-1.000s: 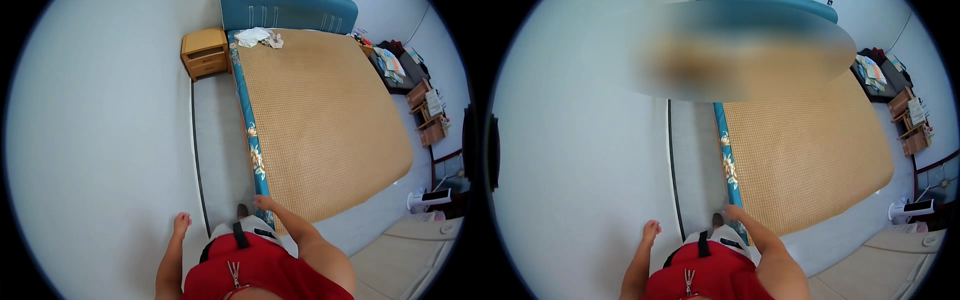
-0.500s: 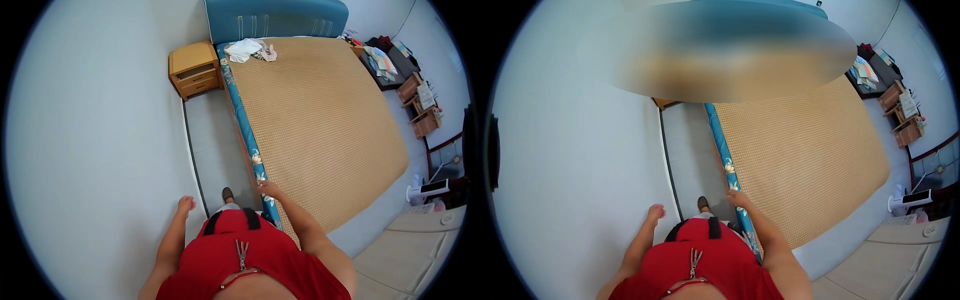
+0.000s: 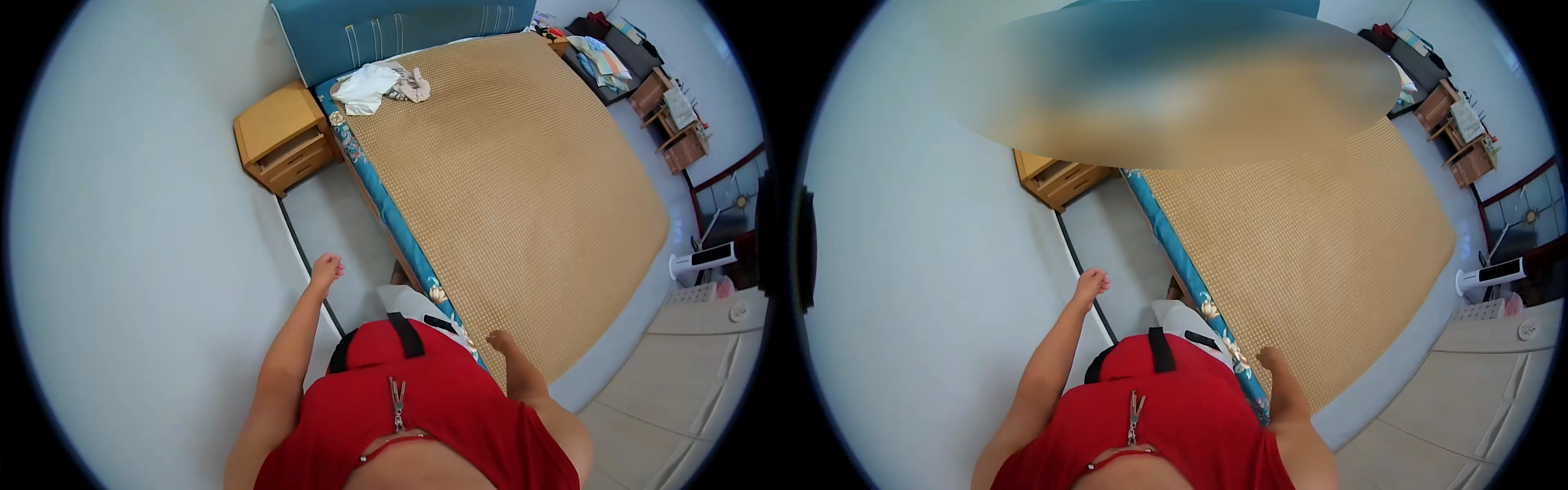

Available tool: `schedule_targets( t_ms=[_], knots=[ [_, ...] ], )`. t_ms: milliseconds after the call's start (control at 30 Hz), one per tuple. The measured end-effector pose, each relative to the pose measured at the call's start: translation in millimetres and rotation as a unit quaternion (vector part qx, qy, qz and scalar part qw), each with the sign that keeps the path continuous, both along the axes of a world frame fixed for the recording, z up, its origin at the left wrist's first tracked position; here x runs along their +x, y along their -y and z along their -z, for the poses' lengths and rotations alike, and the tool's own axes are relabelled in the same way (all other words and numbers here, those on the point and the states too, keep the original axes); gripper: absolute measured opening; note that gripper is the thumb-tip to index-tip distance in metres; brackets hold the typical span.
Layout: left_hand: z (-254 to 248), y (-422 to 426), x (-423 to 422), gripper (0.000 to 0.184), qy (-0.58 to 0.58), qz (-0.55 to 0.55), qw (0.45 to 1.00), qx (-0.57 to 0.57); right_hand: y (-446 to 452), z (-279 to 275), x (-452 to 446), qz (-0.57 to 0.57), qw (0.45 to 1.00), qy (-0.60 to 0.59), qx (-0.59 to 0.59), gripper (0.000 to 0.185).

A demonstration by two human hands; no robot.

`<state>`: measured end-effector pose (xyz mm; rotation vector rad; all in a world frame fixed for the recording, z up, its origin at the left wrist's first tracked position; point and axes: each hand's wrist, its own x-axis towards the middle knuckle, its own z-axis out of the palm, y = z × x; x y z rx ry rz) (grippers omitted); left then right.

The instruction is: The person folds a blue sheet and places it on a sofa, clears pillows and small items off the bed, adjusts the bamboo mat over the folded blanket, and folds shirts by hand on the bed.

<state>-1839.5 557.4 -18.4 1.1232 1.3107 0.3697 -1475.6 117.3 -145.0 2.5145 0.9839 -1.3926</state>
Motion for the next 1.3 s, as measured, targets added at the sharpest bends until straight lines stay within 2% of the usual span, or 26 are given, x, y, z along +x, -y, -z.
schedule_targets(
  t_ms=[67, 167, 233, 300, 333, 433, 600, 700, 767, 800, 867, 967, 1067, 1100, 1167, 1267, 1300],
  knots=[
    [-7, -39, 26, 0.016, 0.002, 0.025, 1.000, 0.013, -35, 2, 4, -0.058, 0.997, -0.046, -0.024, 0.048],
    [-4, -103, 49, 0.018, -0.013, 0.054, 0.998, 0.022, -115, 10, 8, 0.001, 1.000, -0.006, 0.017, 0.049],
    [1, -134, 50, 0.023, -0.052, 0.062, 0.997, 0.012, -185, 22, 24, 0.017, 0.997, -0.059, 0.045, 0.049],
    [2, -176, 56, 0.030, -0.095, 0.063, 0.993, 0.015, -265, 28, 40, -0.002, 0.994, -0.040, 0.103, 0.049],
    [4, -195, 57, 0.033, -0.120, 0.069, 0.990, 0.036, -316, -17, 46, 0.006, 0.993, -0.041, 0.115, 0.049],
    [8, -258, 72, 0.041, -0.164, 0.070, 0.980, 0.085, -427, -49, 73, 0.011, 0.972, -0.022, 0.233, 0.040],
    [39, -346, 110, 0.041, -0.168, 0.132, 0.974, 0.081, -549, -84, 100, 0.045, 0.954, -0.032, 0.294, 0.039],
    [55, -388, 146, 0.041, -0.178, 0.184, 0.962, 0.099, -581, -89, 101, 0.051, 0.957, 0.000, 0.286, 0.039],
    [54, -418, 181, 0.042, -0.194, 0.207, 0.954, 0.101, -584, -73, 98, 0.070, 0.962, 0.007, 0.264, 0.040],
    [64, -440, 196, 0.044, -0.202, 0.239, 0.939, 0.141, -580, -58, 94, 0.081, 0.964, 0.011, 0.251, 0.040],
    [96, -487, 228, 0.048, -0.212, 0.301, 0.904, 0.218, -559, -26, 82, 0.107, 0.973, 0.039, 0.202, 0.040],
    [134, -553, 279, 0.056, -0.251, 0.366, 0.853, 0.274, -528, -33, 50, 0.209, 0.975, 0.035, 0.062, 0.040],
    [135, -611, 345, 0.061, -0.281, 0.418, 0.838, 0.211, -506, -33, 10, 0.306, 0.951, 0.033, -0.032, 0.036],
    [145, -628, 365, 0.062, -0.285, 0.427, 0.832, 0.210, -510, -32, 1, 0.302, 0.952, 0.028, -0.037, 0.036],
    [162, -652, 398, 0.068, -0.288, 0.414, 0.815, 0.286, -519, -18, -19, 0.293, 0.955, 0.013, -0.048, 0.038],
    [165, -675, 447, 0.076, -0.322, 0.438, 0.766, 0.343, -574, -9, -37, 0.294, 0.954, -0.015, 0.050, 0.037],
    [166, -678, 462, 0.078, -0.329, 0.426, 0.773, 0.337, -602, -11, -38, 0.314, 0.947, -0.042, 0.059, 0.036]
  ],
)
